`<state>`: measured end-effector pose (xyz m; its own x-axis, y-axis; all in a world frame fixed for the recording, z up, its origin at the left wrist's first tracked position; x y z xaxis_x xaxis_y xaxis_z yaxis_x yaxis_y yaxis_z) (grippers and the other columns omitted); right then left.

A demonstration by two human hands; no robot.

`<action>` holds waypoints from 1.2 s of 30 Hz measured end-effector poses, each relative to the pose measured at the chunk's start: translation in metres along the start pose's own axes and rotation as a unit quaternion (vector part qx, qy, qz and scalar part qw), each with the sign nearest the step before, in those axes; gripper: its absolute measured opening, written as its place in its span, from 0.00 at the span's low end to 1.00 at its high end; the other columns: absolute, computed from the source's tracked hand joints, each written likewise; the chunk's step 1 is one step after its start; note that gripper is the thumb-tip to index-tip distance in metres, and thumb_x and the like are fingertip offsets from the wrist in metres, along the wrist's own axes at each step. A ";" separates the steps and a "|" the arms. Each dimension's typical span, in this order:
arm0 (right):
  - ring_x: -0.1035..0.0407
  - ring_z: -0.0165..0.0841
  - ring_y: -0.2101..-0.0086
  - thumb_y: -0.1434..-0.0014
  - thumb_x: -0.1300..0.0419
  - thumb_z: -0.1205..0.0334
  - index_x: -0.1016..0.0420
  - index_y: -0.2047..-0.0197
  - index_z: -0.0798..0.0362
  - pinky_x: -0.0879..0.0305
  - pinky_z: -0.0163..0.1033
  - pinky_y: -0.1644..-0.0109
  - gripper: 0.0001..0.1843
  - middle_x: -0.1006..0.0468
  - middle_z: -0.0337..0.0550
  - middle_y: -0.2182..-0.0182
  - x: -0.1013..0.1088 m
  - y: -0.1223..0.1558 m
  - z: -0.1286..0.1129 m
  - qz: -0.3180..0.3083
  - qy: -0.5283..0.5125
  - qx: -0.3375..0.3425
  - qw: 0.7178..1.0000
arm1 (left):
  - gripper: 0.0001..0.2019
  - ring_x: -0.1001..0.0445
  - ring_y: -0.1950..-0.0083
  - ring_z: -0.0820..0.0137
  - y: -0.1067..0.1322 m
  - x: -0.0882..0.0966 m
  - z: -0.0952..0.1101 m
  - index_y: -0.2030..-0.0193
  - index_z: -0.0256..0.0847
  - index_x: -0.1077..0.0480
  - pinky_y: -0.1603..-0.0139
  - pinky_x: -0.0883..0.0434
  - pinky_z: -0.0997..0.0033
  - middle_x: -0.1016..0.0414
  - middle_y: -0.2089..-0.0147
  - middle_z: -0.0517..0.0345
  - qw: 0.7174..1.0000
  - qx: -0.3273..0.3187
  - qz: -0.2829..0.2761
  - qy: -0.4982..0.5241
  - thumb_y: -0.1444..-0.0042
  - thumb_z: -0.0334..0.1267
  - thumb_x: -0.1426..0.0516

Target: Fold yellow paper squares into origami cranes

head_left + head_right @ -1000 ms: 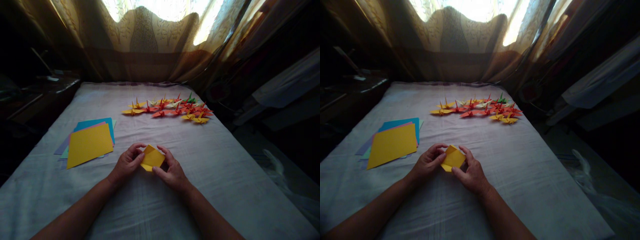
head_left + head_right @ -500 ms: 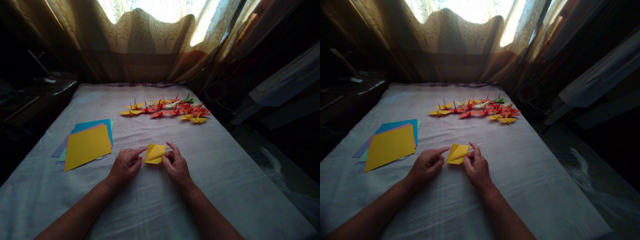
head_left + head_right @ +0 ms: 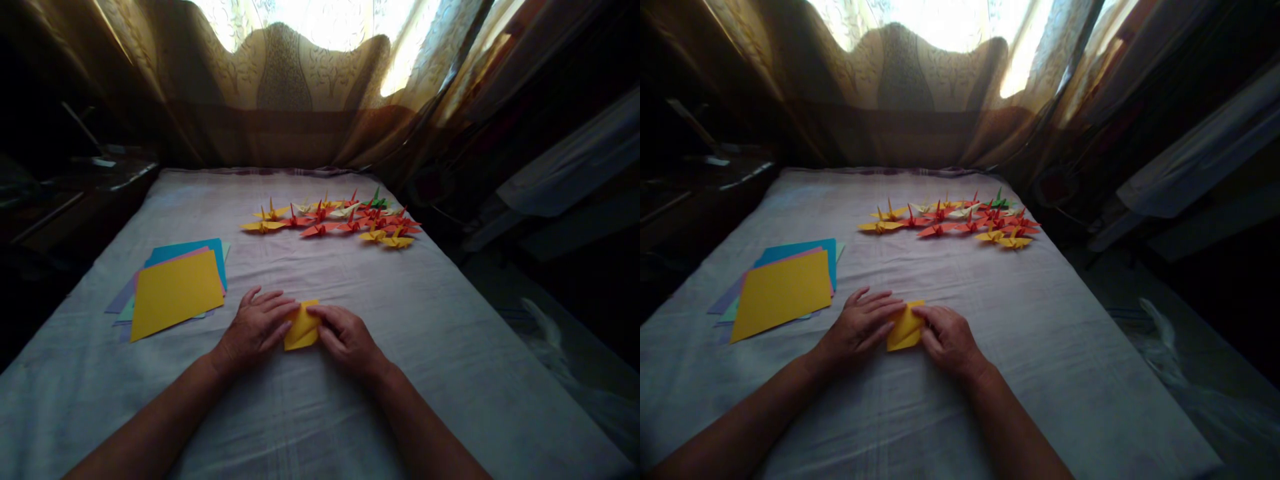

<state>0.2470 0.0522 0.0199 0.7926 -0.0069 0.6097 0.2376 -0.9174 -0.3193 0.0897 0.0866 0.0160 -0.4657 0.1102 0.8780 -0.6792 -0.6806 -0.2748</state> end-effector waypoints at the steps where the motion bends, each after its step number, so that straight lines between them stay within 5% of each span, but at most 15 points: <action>1: 0.25 0.35 0.56 0.42 0.48 0.69 0.26 0.46 0.51 0.29 0.42 0.49 0.22 0.19 0.47 0.56 0.002 -0.001 0.002 0.011 0.022 -0.003 1.000 | 0.17 0.29 0.40 0.58 0.000 0.000 -0.001 0.42 0.47 0.29 0.33 0.50 0.42 0.23 0.43 0.50 1.000 0.008 -0.007 0.012 0.35 0.38 0.49; 7: 0.27 0.35 0.64 0.38 0.46 0.65 0.26 0.45 0.53 0.30 0.41 0.55 0.19 0.20 0.45 0.65 0.006 -0.006 0.023 0.094 0.116 -0.058 0.987 | 0.12 0.23 0.54 0.65 -0.002 0.006 0.001 0.52 0.46 0.24 0.34 0.48 0.46 0.18 0.56 0.54 0.999 0.033 0.007 0.026 0.37 0.37 0.46; 18: 0.27 0.36 0.64 0.38 0.45 0.66 0.25 0.50 0.52 0.32 0.40 0.55 0.14 0.19 0.45 0.65 0.001 -0.016 0.019 0.085 0.154 -0.071 0.982 | 0.08 0.23 0.60 0.64 0.001 0.014 0.001 0.58 0.43 0.22 0.48 0.34 0.56 0.18 0.62 0.54 0.997 0.038 0.065 0.029 0.40 0.37 0.43; 27: 0.28 0.36 0.62 0.40 0.43 0.70 0.24 0.58 0.49 0.33 0.38 0.56 0.10 0.20 0.44 0.65 -0.023 -0.068 0.016 0.046 0.198 -0.051 0.978 | 0.12 0.24 0.58 0.61 0.000 0.025 -0.031 0.54 0.46 0.21 0.52 0.31 0.58 0.20 0.59 0.52 0.989 0.125 0.071 -0.033 0.41 0.36 0.43; 30: 0.29 0.37 0.60 0.39 0.42 0.69 0.23 0.63 0.49 0.34 0.39 0.54 0.07 0.21 0.45 0.64 -0.028 -0.065 0.014 0.023 0.209 -0.015 0.977 | 0.12 0.25 0.52 0.58 0.001 0.021 -0.032 0.54 0.47 0.21 0.47 0.32 0.54 0.20 0.53 0.50 0.990 0.097 0.068 -0.072 0.41 0.35 0.44; 36: 0.30 0.39 0.54 0.46 0.33 0.61 0.21 0.57 0.49 0.35 0.44 0.48 0.12 0.22 0.45 0.57 -0.020 -0.047 0.008 0.000 0.169 0.027 0.985 | 0.16 0.30 0.39 0.53 0.003 0.006 -0.029 0.46 0.46 0.25 0.38 0.39 0.43 0.24 0.41 0.52 0.997 0.034 0.007 -0.064 0.38 0.33 0.47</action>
<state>0.2251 0.0984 0.0168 0.5626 -0.1474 0.8135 0.2750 -0.8946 -0.3523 0.0688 0.1064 0.0094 -0.3951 0.0107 0.9186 -0.6316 -0.7292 -0.2632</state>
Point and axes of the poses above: each hand's wrist, its own y-axis away from the middle knuckle, its own x-axis out of the back of the hand, z = x × y, the point moved 8 cm from there along -y, towards the middle knuckle
